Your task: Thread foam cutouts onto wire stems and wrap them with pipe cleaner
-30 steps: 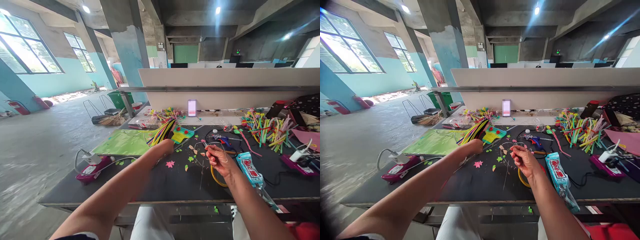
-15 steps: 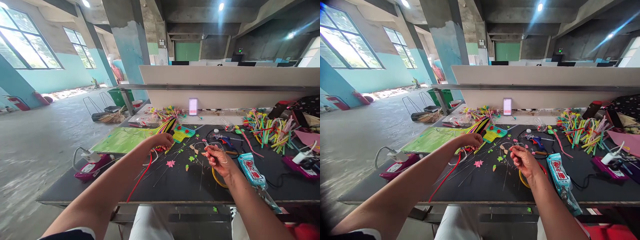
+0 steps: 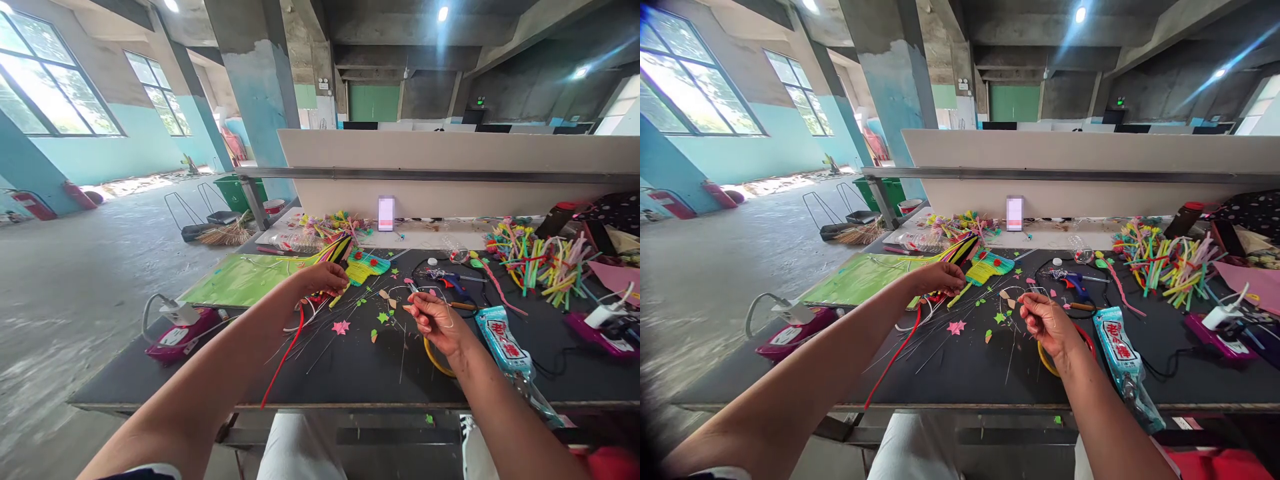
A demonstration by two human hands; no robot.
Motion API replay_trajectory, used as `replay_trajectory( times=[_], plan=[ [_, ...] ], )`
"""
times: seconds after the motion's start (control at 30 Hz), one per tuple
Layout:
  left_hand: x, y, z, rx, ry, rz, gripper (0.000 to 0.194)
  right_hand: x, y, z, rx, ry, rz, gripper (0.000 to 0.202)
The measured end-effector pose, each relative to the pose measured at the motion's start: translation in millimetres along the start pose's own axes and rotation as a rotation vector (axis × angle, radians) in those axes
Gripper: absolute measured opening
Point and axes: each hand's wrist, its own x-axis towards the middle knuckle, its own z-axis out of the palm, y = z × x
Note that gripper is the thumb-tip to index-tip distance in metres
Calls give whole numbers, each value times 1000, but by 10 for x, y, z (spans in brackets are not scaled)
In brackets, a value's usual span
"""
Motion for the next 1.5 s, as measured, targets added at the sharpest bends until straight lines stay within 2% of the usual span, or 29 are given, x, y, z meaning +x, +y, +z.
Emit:
replay_trajectory(
  times=[0.2,0.5,0.67,0.9,1.1,1.3,1.4,1.5],
  plan=[
    [-53,83,95,-107,-17,43,30,5,5,-2,-2,1,-8,20],
    [-4,163,195,-246,3,146,28,8,2,11,-1,29,2,18],
    [-8,225,226,-262,-1,119,29,19,10,-7,-5,31,3,19],
    [-48,179,226,-213,-18,39,35,15,4,-12,-8,23,5,20],
    [-114,121,279,-177,-95,3,38,5,-8,8,11,28,13,19],
    [-145,68,470,-265,-67,-26,23,18,5,-33,12,17,11,19],
    [-157,53,620,-286,-29,21,17,21,10,-39,10,14,11,19],
    [-145,41,729,-70,76,23,18,24,14,-50,14,8,7,19]
  ],
)
